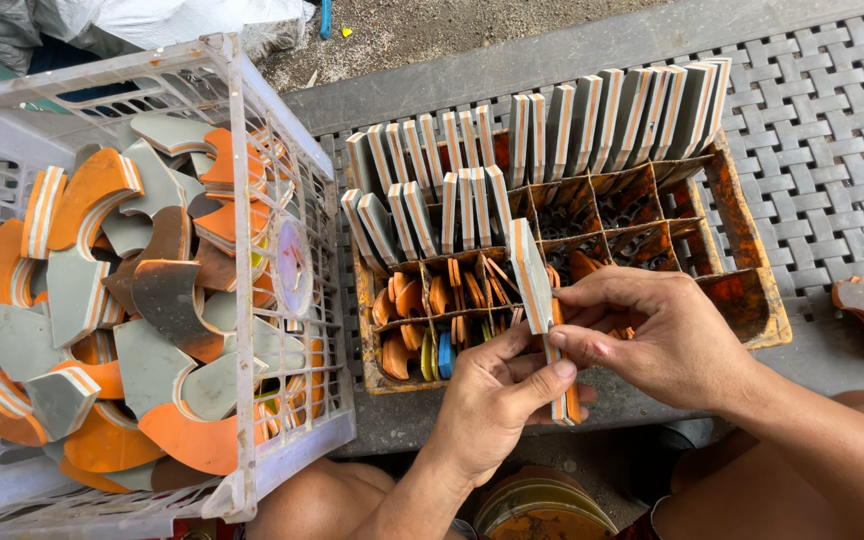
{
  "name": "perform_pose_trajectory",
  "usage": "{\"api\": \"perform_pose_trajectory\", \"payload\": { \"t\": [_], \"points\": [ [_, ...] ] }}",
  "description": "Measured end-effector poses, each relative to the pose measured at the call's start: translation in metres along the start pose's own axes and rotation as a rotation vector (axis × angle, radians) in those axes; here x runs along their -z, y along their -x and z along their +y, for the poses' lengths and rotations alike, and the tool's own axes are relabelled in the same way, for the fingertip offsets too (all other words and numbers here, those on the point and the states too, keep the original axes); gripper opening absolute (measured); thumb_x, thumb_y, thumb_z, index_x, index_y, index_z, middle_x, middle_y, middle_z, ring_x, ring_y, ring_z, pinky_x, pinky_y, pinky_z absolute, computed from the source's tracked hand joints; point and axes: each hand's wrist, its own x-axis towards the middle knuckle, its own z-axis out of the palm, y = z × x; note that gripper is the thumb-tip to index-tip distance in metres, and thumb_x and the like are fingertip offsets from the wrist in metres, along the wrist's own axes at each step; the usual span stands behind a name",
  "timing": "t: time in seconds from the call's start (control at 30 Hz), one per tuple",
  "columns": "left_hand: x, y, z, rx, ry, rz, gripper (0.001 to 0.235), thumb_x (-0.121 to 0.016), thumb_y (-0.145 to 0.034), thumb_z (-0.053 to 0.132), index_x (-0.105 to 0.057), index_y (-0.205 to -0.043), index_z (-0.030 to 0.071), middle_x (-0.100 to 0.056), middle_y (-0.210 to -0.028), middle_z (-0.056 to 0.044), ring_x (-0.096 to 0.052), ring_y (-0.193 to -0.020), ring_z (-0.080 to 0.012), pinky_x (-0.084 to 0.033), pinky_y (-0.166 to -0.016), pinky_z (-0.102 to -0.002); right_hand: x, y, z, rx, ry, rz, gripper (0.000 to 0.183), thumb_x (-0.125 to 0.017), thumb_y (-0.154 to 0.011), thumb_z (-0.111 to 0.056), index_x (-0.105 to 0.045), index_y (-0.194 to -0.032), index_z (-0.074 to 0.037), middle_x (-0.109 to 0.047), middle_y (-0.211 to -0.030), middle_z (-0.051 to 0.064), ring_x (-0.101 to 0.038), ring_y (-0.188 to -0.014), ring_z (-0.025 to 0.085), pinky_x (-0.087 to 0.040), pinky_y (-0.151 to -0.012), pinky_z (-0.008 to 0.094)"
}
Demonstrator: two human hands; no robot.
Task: The person repeatedly picks up two curved ceramic tile pieces, one orange and one gray, and presses them together to form a single unit. They then place the assembled tile into a cardboard tray with vertical slots. The process is repeated continuously throughout the clip.
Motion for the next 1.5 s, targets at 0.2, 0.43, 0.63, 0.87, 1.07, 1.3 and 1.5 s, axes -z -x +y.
{"api": "perform_pose_trajectory", "payload": {
  "t": [0.2,0.43,0.63,0.87,1.07,1.3,1.5],
  "points": [
    [0.004,0.001,-0.001,-0.044,0.025,-0.018,0.037,-0.066,-0.101,0.012,-0.063,-0.135,-0.002,-0.074,-0.110,-0.020,-0.075,-0.090,-0.0249,-0.067,-0.079,-0.037,-0.004,0.003,0.003,-0.081,0.122,0.018,0.042,-0.083,-0.080,-0.025,-0.078,-0.118,-0.007,-0.075,-0.100,0.004,-0.077,-0.087,0.011,-0.065,-0.075,0.029],
    [0.008,0.003,0.014,-0.055,0.155,-0.025,0.046,-0.066,-0.100,0.013,-0.057,-0.143,0.001,-0.071,-0.120,-0.017,-0.075,-0.094,-0.0246,-0.067,-0.076,-0.037,-0.002,0.008,0.003,0.373,0.100,-0.193,0.115,-0.099,-0.060,-0.036,-0.041,-0.156,-0.006,-0.055,-0.130,0.009,-0.065,-0.112,0.019,-0.054,-0.098,0.036],
    [0.007,0.003,0.009,-0.045,0.202,-0.013,0.045,-0.066,-0.099,0.011,-0.058,-0.142,0.000,-0.071,-0.122,-0.015,-0.075,-0.094,-0.0264,-0.067,-0.072,-0.038,-0.006,0.008,0.004,0.349,0.064,-0.157,0.110,-0.098,-0.055,-0.028,-0.047,-0.149,-0.005,-0.059,-0.120,0.008,-0.068,-0.106,0.020,-0.055,-0.094,0.037],
    [0.010,0.004,0.007,-0.005,0.223,0.015,0.043,-0.067,-0.098,0.011,-0.060,-0.139,0.000,-0.072,-0.117,-0.016,-0.076,-0.091,-0.0273,-0.068,-0.070,-0.039,-0.009,0.008,0.005,0.391,0.062,-0.153,0.110,-0.100,-0.055,-0.030,-0.048,-0.149,-0.005,-0.060,-0.115,0.007,-0.067,-0.107,0.021,-0.055,-0.094,0.036],
    [0.015,0.004,0.003,-0.007,0.255,-0.010,0.042,-0.068,-0.100,0.011,-0.061,-0.140,0.001,-0.072,-0.114,-0.014,-0.075,-0.089,-0.0272,-0.067,-0.068,-0.038,-0.012,0.008,0.006,0.428,0.081,-0.146,0.114,-0.101,-0.054,-0.029,-0.045,-0.150,-0.004,-0.060,-0.119,0.009,-0.065,-0.109,0.021,-0.054,-0.097,0.037],
    [0.017,0.001,0.009,0.008,0.250,-0.033,0.049,-0.069,-0.098,0.012,-0.053,-0.144,0.002,-0.073,-0.115,-0.015,-0.076,-0.096,-0.0262,-0.067,-0.078,-0.042,-0.011,0.009,0.010,0.485,0.190,-0.137,0.114,-0.100,-0.054,-0.035,-0.045,-0.149,-0.004,-0.060,-0.124,0.010,-0.063,-0.113,0.022,-0.053,-0.097,0.037],
    [0.012,0.010,0.021,-0.043,0.144,-0.235,0.074,-0.074,-0.095,0.016,-0.035,-0.157,0.003,-0.070,-0.122,-0.014,-0.072,-0.104,-0.0289,-0.063,-0.085,-0.041,0.003,0.001,0.033,0.162,-0.681,-0.373,0.067,-0.076,-0.094,-0.030,-0.048,-0.149,-0.005,-0.065,-0.133,0.010,-0.065,-0.118,0.021,-0.058,-0.098,0.039]
  ]
}}
